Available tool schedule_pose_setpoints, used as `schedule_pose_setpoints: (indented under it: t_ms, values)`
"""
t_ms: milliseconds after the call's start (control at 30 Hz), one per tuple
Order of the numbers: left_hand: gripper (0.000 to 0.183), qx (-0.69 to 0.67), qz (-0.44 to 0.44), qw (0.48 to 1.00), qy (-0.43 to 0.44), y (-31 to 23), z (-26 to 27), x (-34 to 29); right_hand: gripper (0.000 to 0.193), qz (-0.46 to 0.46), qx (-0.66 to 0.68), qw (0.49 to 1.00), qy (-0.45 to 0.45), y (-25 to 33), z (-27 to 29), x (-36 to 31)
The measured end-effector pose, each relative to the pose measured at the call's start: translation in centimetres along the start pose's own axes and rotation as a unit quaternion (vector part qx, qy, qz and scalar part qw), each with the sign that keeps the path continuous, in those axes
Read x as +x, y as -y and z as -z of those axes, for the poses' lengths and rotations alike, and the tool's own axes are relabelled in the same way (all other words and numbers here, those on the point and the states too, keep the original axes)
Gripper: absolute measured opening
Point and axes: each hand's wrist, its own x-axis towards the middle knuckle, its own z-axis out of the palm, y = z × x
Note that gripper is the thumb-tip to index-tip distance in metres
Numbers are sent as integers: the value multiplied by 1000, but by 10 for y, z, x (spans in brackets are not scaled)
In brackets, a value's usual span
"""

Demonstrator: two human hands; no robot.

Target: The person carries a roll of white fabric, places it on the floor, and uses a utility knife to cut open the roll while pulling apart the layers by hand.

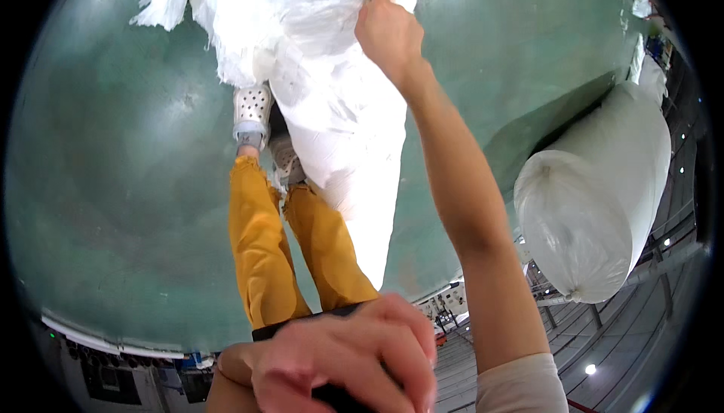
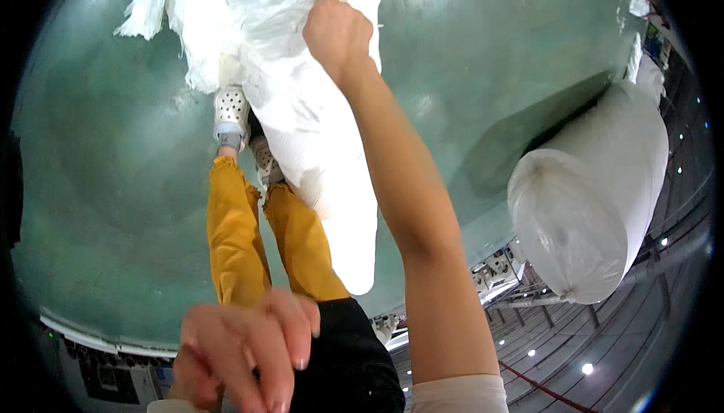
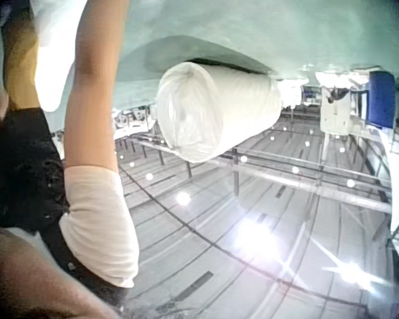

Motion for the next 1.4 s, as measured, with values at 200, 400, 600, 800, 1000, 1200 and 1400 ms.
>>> schedule_pose_setpoints:
  t_ms: [200, 400, 600, 800, 1000, 1200, 1400]
  values:
    - [38, -75, -22, 979, 188, 26, 19, -7, 21, 0, -60, 998, 19, -13, -13, -20]
    - [37, -94, 3, 981, 170, 41, 21, -26, 19, -80, -20, 992, 93, -27, -21, -63]
    - [33, -74, 8, 974, 215, 54, 32, -42, 19, -88, -2, 989, 120, -56, -59, -144]
    - [37, 30, 156, 987, 36, 54, 40, -75, 21, -74, 11, 989, 130, -78, -86, -210]
    - [34, 571, 198, 787, -127, 90, 107, -158, 16, -111, -40, 956, 270, -112, -98, -292]
    - [48, 885, 156, 420, -125, 108, 154, -202, 23, -167, -82, 888, 420, -119, -102, -366]
    - [42, 879, 173, 422, -138, 87, 142, -184, 21, 10, 18, 1000, -5, -30, -24, -131]
